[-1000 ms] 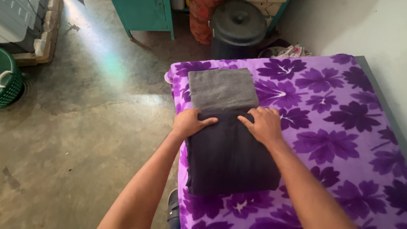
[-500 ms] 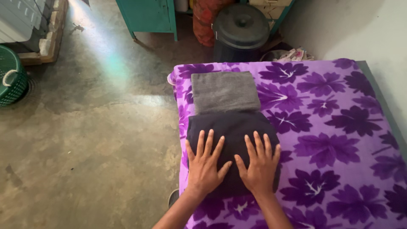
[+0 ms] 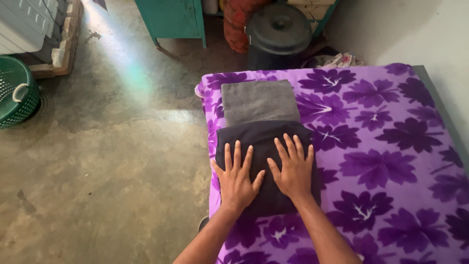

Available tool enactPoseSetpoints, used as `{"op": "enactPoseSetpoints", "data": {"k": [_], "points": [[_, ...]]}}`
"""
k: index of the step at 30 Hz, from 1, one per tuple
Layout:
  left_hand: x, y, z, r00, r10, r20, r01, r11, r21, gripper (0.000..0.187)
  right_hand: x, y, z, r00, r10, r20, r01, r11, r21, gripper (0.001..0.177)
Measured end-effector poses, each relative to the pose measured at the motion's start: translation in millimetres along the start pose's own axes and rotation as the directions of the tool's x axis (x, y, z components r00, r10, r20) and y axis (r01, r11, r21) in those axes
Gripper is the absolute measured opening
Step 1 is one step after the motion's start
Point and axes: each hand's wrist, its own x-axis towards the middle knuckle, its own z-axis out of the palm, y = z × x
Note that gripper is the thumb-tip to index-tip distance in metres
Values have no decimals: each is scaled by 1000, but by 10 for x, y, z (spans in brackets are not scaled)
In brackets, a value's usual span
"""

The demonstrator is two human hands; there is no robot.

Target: The person folds a pair of gray pants on a table, then places them on a purple floral bedsheet. They then pick up a dark garment, fold it, and place it on the same bedsheet.

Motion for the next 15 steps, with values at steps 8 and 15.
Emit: {"op": "enactPoseSetpoints", "data": {"k": [8,15], "points": [[-27,2,-6,1000,-5,17,5,1000,1,78,-407,-98,-124,993,95,-70,-97,995,-26,65],[-25,12,22,1000,-12,17,12,999,30,76,-402,12,13,995,97,-37,-96,995,40,65]]}}
